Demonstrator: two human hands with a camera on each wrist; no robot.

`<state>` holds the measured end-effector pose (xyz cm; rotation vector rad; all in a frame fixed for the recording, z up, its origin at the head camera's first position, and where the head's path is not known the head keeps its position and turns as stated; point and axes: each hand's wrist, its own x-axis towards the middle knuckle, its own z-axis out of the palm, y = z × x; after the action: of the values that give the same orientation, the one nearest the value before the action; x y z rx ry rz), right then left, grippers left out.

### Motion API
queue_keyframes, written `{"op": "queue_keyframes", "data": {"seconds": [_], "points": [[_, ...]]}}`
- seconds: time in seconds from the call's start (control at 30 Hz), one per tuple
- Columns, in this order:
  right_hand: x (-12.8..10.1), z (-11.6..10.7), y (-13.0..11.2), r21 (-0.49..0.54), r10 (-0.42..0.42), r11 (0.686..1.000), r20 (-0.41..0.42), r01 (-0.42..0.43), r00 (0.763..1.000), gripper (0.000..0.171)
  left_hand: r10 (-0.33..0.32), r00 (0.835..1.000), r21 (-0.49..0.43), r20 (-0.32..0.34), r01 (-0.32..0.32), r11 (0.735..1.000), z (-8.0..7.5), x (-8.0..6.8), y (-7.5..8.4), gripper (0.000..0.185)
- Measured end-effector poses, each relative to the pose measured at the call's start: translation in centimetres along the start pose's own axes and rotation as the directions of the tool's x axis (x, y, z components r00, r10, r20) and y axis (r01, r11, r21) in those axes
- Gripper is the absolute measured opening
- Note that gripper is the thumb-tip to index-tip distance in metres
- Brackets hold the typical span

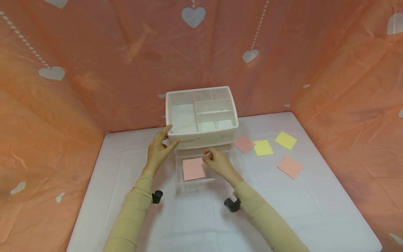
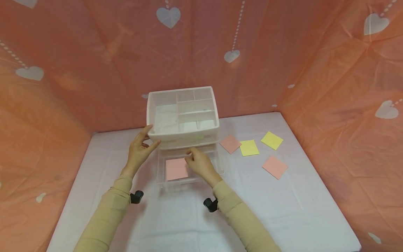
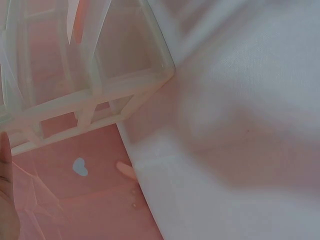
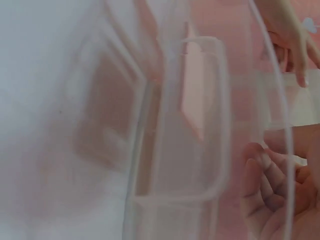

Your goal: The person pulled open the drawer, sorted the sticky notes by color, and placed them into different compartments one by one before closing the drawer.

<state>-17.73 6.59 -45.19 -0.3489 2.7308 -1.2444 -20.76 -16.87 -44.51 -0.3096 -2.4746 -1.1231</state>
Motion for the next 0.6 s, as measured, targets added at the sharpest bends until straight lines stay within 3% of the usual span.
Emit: {"op": "queue_keyframes", "data": {"seconds": [0.43, 0.6], "points": [[-1.3, -3.7, 0.7, 0.069, -0.022, 0.997, -0.147, 0.032, 0.989, 0.022, 0.014, 1.000, 0.007, -0.014, -0.014, 1.000, 0.1, 0.0, -0.1, 0.060], [-1.8, -5.0, 1.4, 0.073, -0.031, 0.996, -0.238, 0.050, 0.971, 0.020, 0.016, 1.000, 0.005, -0.013, -0.016, 1.000, 0.1, -0.1, -0.1, 0.060]]}}
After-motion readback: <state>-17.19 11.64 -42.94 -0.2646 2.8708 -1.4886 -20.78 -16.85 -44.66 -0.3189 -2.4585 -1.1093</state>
